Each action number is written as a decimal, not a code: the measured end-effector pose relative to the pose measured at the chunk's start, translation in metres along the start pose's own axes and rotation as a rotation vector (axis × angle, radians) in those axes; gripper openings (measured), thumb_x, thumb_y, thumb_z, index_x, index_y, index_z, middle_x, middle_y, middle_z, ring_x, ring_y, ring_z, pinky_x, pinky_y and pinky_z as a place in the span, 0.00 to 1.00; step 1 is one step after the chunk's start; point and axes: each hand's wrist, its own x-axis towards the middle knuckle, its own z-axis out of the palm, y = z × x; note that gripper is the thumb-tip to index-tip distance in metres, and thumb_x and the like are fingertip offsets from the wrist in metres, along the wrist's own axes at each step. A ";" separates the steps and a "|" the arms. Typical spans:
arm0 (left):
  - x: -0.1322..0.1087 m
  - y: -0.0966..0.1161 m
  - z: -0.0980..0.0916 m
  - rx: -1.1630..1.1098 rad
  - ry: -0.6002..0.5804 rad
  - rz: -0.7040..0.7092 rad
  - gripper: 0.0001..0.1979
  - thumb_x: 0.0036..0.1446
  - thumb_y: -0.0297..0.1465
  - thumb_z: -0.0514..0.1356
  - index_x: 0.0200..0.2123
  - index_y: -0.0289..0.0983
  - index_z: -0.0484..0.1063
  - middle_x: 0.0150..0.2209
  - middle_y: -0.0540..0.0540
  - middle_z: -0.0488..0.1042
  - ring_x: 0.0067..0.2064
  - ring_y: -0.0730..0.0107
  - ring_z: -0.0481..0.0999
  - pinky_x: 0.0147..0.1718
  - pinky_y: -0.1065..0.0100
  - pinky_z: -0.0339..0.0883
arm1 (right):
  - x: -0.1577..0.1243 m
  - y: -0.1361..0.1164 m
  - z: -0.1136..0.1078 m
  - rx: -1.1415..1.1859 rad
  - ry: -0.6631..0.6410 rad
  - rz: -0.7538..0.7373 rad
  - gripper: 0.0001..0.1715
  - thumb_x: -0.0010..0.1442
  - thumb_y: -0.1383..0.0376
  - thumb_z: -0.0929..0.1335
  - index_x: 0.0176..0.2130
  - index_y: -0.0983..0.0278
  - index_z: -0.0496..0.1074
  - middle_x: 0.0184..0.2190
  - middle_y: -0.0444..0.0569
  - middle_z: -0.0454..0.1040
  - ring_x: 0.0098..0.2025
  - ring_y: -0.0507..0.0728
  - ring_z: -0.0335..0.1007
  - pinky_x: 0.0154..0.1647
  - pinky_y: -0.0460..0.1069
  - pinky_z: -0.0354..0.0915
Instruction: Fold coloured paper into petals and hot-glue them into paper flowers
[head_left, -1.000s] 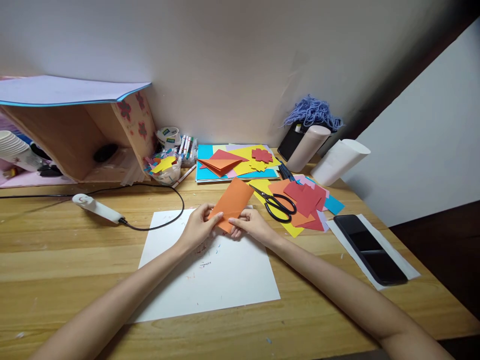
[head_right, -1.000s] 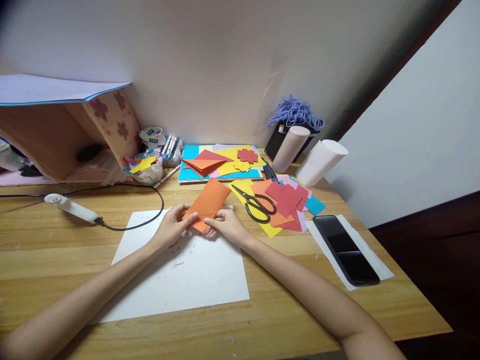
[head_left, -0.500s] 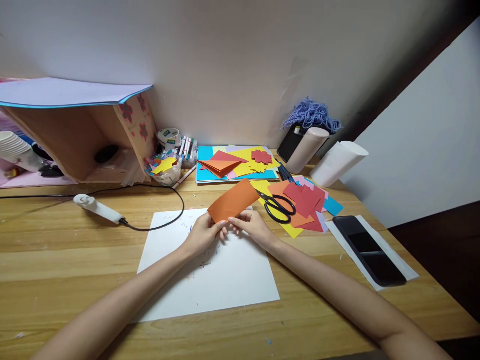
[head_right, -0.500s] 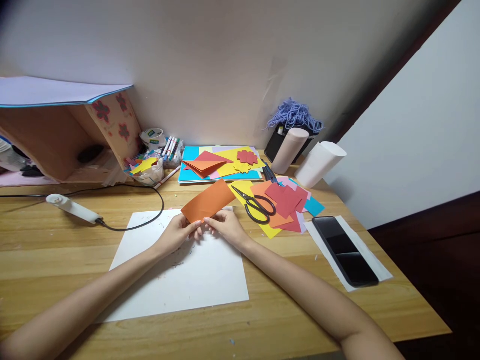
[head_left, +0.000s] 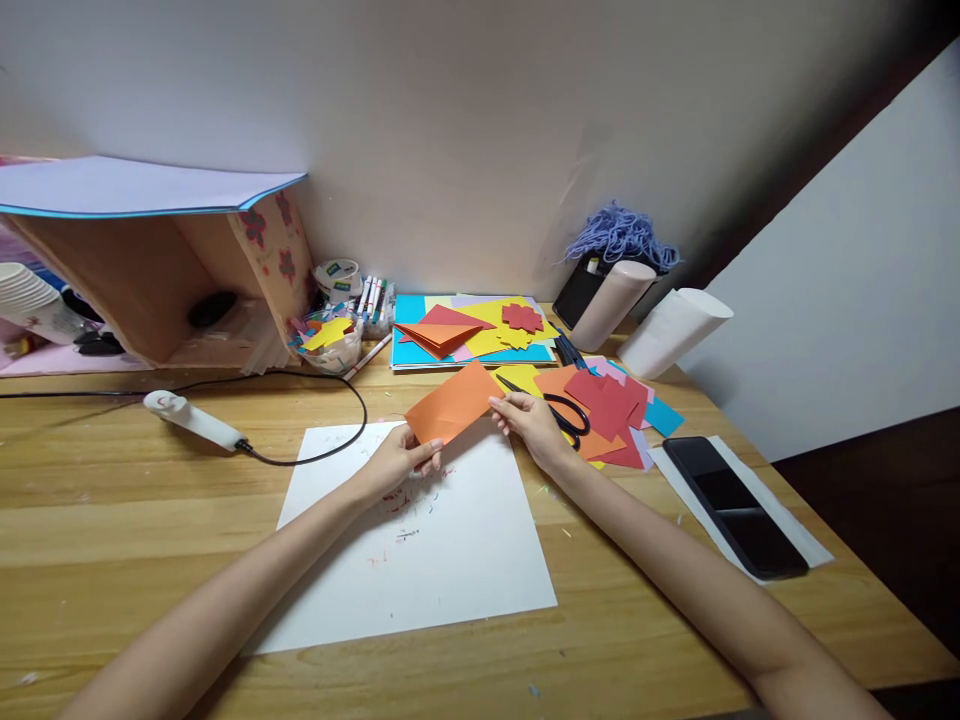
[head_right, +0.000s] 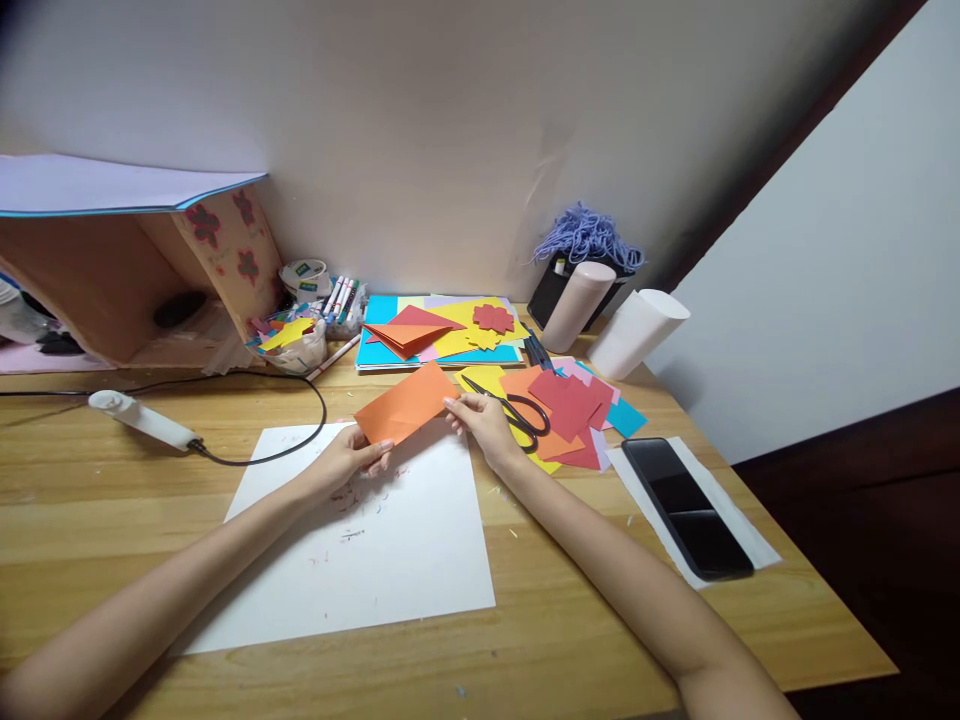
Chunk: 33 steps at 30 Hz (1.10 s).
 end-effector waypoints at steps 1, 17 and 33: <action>-0.001 0.001 0.000 -0.022 0.005 -0.008 0.15 0.50 0.39 0.56 0.19 0.33 0.66 0.16 0.50 0.64 0.18 0.79 0.58 0.19 0.74 0.53 | 0.000 -0.001 0.000 -0.002 0.009 -0.011 0.19 0.46 0.53 0.70 0.21 0.66 0.67 0.19 0.43 0.67 0.20 0.47 0.60 0.20 0.44 0.57; -0.005 -0.009 0.016 0.043 0.156 0.037 0.22 0.54 0.43 0.52 0.17 0.33 0.68 0.14 0.48 0.66 0.17 0.77 0.62 0.20 0.73 0.57 | -0.024 0.000 0.029 -0.087 -0.294 0.059 0.14 0.46 0.59 0.69 0.28 0.68 0.68 0.23 0.45 0.69 0.23 0.49 0.64 0.26 0.46 0.61; -0.005 -0.004 0.015 0.174 0.258 0.002 0.24 0.52 0.43 0.52 0.10 0.36 0.57 0.10 0.53 0.56 0.15 0.78 0.57 0.20 0.73 0.54 | 0.000 -0.016 -0.006 -0.308 -0.149 -0.048 0.10 0.46 0.62 0.68 0.22 0.67 0.66 0.16 0.40 0.63 0.19 0.47 0.57 0.21 0.44 0.53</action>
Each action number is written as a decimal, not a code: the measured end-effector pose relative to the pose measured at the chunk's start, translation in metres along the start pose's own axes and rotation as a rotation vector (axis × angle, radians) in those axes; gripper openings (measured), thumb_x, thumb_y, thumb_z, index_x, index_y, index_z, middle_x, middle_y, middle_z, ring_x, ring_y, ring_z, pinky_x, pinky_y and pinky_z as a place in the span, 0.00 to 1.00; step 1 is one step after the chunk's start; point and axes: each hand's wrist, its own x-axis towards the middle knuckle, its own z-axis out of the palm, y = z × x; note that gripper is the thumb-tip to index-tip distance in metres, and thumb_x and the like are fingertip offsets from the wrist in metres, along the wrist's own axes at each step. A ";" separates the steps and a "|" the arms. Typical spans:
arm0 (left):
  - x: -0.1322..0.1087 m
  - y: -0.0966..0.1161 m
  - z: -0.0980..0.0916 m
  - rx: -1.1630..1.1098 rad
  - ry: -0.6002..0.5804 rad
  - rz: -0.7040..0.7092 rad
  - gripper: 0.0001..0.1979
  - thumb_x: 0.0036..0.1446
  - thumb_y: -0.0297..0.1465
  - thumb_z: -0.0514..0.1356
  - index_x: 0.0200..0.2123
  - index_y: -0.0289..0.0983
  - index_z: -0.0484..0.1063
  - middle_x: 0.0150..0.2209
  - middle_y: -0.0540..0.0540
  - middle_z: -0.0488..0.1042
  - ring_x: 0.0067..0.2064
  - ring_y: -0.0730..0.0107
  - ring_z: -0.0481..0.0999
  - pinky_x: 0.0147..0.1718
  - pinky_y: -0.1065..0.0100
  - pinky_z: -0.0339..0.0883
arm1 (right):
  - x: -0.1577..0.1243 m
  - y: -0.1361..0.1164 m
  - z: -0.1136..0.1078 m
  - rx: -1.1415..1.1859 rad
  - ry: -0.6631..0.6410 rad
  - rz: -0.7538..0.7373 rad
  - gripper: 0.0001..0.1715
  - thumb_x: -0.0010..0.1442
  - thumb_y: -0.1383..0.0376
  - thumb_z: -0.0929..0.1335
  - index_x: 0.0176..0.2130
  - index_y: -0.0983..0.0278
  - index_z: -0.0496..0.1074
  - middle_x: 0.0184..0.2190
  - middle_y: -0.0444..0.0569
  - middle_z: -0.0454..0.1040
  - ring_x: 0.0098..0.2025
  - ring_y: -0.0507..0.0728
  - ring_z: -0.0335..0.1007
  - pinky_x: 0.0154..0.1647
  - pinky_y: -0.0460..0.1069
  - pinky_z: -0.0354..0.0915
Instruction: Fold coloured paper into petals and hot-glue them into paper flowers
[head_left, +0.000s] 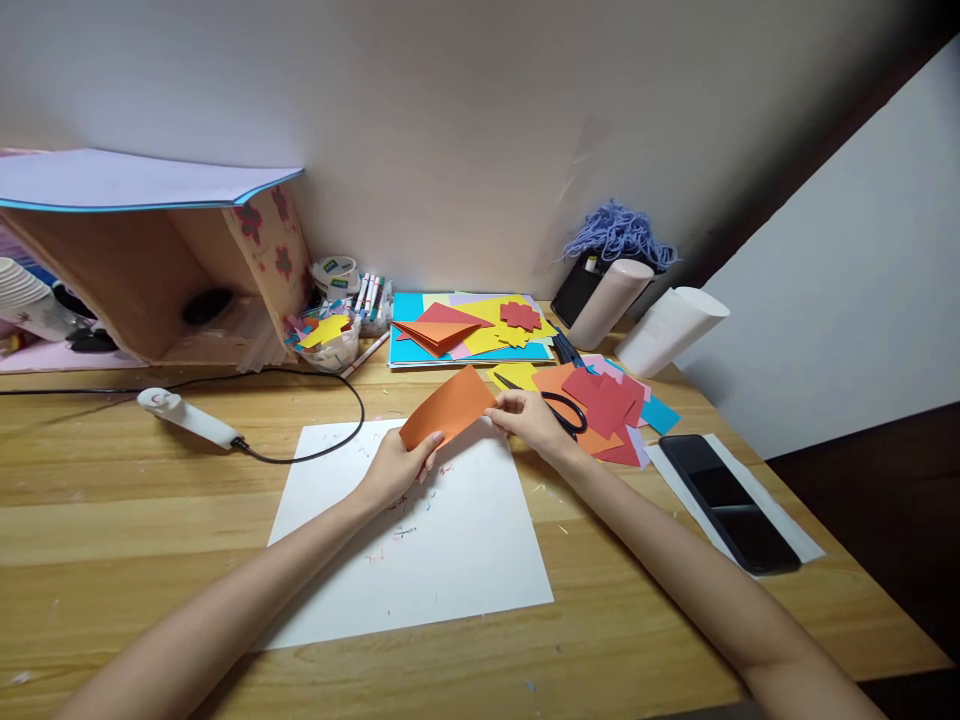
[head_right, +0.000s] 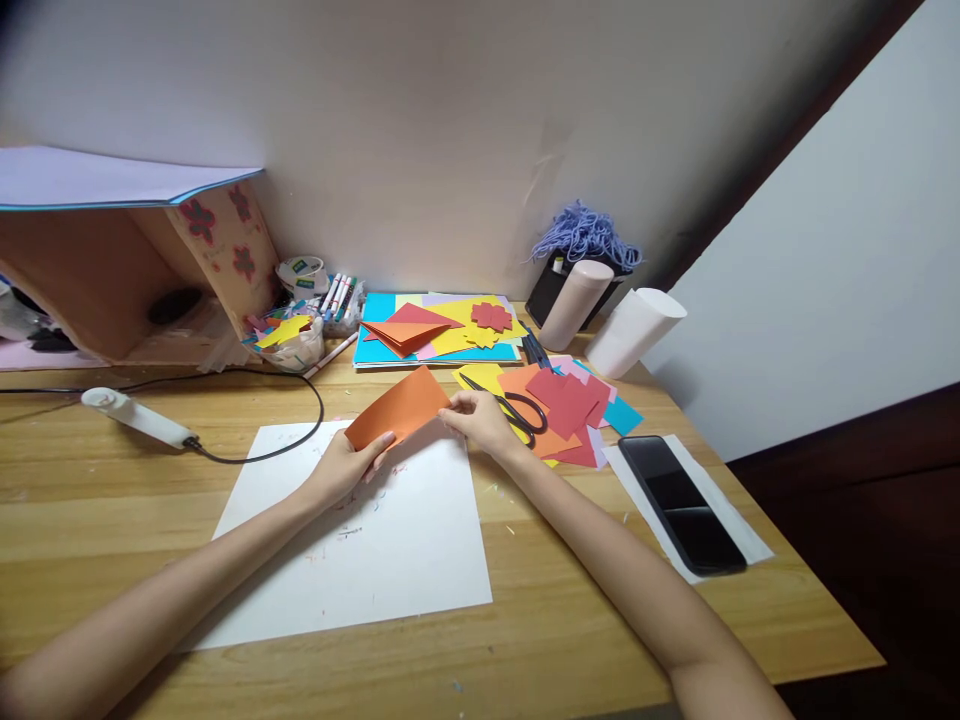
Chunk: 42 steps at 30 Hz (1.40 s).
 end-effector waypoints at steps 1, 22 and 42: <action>0.000 0.000 0.000 0.000 0.000 -0.010 0.24 0.52 0.43 0.52 0.10 0.36 0.57 0.10 0.53 0.56 0.15 0.78 0.57 0.20 0.73 0.54 | 0.002 0.001 -0.004 -0.004 0.026 0.002 0.10 0.46 0.62 0.68 0.22 0.67 0.66 0.16 0.40 0.63 0.19 0.47 0.57 0.20 0.44 0.53; 0.001 0.002 -0.004 -0.287 -0.068 -0.023 0.14 0.48 0.39 0.59 0.22 0.32 0.68 0.17 0.50 0.67 0.19 0.76 0.67 0.22 0.73 0.61 | -0.018 -0.004 0.031 0.204 -0.096 0.055 0.19 0.48 0.54 0.69 0.31 0.69 0.70 0.25 0.49 0.73 0.21 0.49 0.65 0.25 0.46 0.64; 0.010 -0.010 -0.015 -0.017 0.382 -0.001 0.07 0.41 0.32 0.60 0.21 0.34 0.66 0.15 0.51 0.69 0.16 0.75 0.67 0.16 0.76 0.58 | -0.009 0.005 0.025 0.113 -0.057 0.106 0.18 0.45 0.55 0.70 0.24 0.70 0.70 0.19 0.49 0.72 0.18 0.48 0.64 0.21 0.44 0.61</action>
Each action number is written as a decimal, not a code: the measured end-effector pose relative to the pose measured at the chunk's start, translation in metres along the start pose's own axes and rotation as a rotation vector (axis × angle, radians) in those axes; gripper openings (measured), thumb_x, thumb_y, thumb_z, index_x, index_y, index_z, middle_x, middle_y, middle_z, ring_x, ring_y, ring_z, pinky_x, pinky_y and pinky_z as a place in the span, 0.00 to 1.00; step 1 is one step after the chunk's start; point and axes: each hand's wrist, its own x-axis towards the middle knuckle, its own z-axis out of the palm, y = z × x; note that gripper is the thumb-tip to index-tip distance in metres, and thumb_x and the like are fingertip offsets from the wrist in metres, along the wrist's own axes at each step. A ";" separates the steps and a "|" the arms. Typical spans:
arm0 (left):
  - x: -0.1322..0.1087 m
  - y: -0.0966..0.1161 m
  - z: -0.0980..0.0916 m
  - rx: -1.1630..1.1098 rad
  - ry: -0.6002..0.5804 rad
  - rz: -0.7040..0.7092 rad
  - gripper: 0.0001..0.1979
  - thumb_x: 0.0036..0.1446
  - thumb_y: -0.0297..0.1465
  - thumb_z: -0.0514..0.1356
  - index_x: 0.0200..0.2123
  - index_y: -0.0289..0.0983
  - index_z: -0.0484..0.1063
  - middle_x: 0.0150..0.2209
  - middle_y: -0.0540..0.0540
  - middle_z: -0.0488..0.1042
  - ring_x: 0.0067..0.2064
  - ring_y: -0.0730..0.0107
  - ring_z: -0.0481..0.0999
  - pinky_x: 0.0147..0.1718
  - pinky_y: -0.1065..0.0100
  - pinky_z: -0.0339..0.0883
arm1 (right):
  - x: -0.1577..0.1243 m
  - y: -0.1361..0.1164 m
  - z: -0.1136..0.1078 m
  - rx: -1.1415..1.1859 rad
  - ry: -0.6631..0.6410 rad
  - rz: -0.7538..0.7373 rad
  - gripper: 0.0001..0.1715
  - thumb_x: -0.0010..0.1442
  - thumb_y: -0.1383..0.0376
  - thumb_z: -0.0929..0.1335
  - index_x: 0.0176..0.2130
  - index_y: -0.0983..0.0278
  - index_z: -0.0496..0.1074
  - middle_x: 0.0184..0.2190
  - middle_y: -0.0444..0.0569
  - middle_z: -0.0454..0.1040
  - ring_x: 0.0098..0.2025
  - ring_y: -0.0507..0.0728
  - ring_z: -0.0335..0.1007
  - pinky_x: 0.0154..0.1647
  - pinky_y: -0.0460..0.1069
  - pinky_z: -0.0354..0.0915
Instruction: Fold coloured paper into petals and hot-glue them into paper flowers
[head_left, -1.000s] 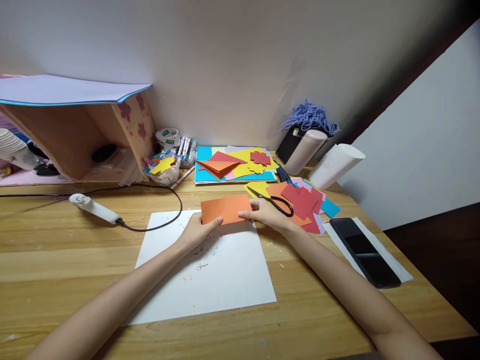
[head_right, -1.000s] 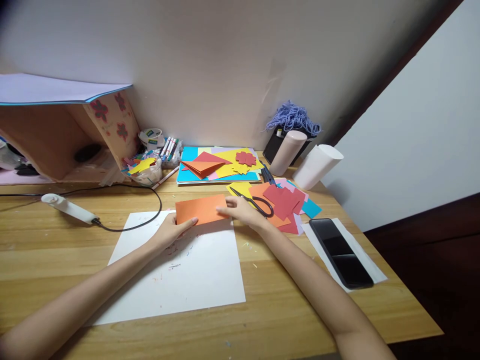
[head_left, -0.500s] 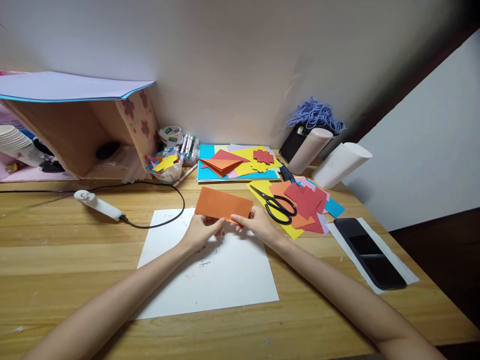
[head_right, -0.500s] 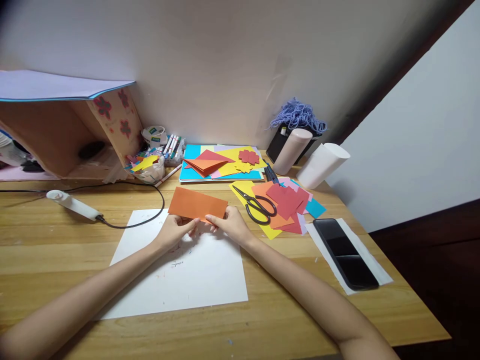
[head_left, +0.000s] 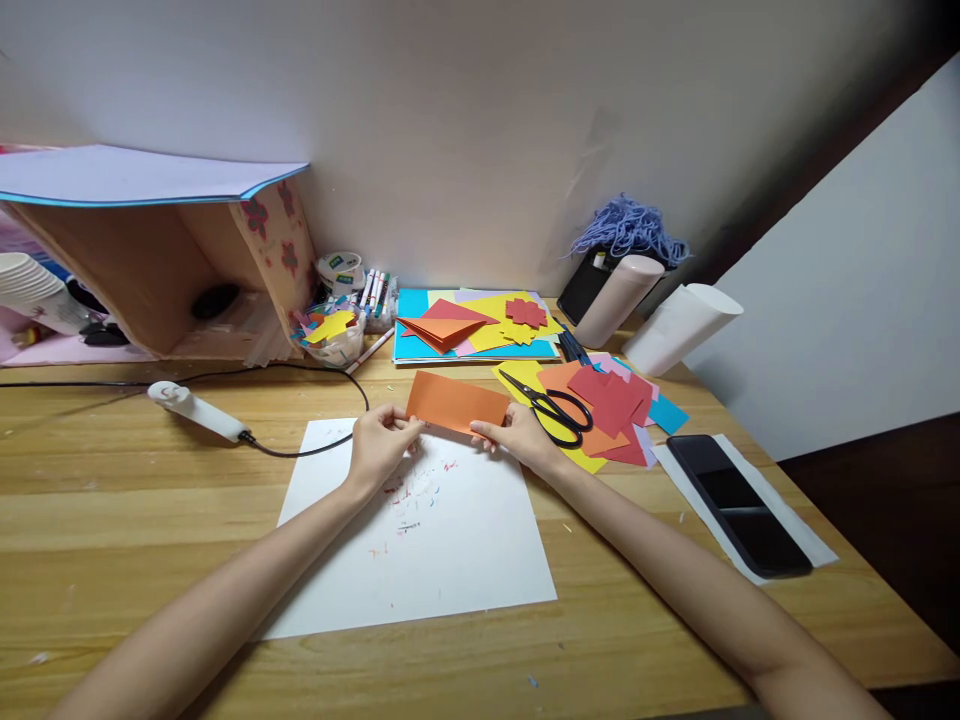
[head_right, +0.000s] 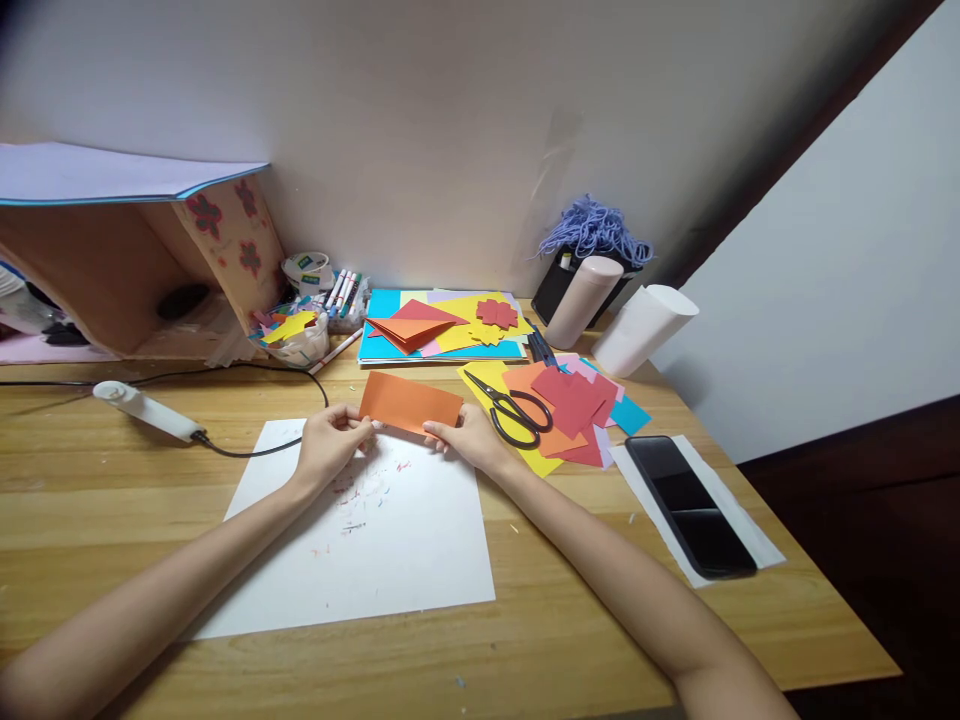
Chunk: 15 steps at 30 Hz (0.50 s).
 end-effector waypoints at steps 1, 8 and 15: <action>0.001 0.000 -0.001 0.000 0.016 -0.013 0.07 0.41 0.32 0.60 0.21 0.34 0.67 0.15 0.50 0.70 0.16 0.75 0.67 0.16 0.76 0.57 | 0.001 0.001 -0.001 -0.001 0.000 0.001 0.19 0.45 0.55 0.70 0.23 0.70 0.69 0.19 0.49 0.72 0.18 0.48 0.64 0.21 0.44 0.61; 0.001 0.004 -0.002 0.028 0.047 0.006 0.05 0.43 0.31 0.57 0.21 0.34 0.68 0.14 0.51 0.69 0.15 0.77 0.66 0.15 0.77 0.56 | 0.005 0.002 -0.008 0.051 -0.066 0.034 0.22 0.47 0.51 0.68 0.26 0.69 0.69 0.22 0.50 0.73 0.21 0.50 0.67 0.25 0.46 0.64; 0.002 -0.004 -0.002 0.036 -0.023 0.036 0.04 0.42 0.29 0.56 0.20 0.34 0.67 0.14 0.51 0.68 0.17 0.76 0.67 0.17 0.77 0.58 | 0.009 -0.004 -0.039 0.011 -0.169 0.044 0.18 0.48 0.53 0.68 0.31 0.66 0.70 0.30 0.46 0.73 0.32 0.52 0.70 0.35 0.46 0.64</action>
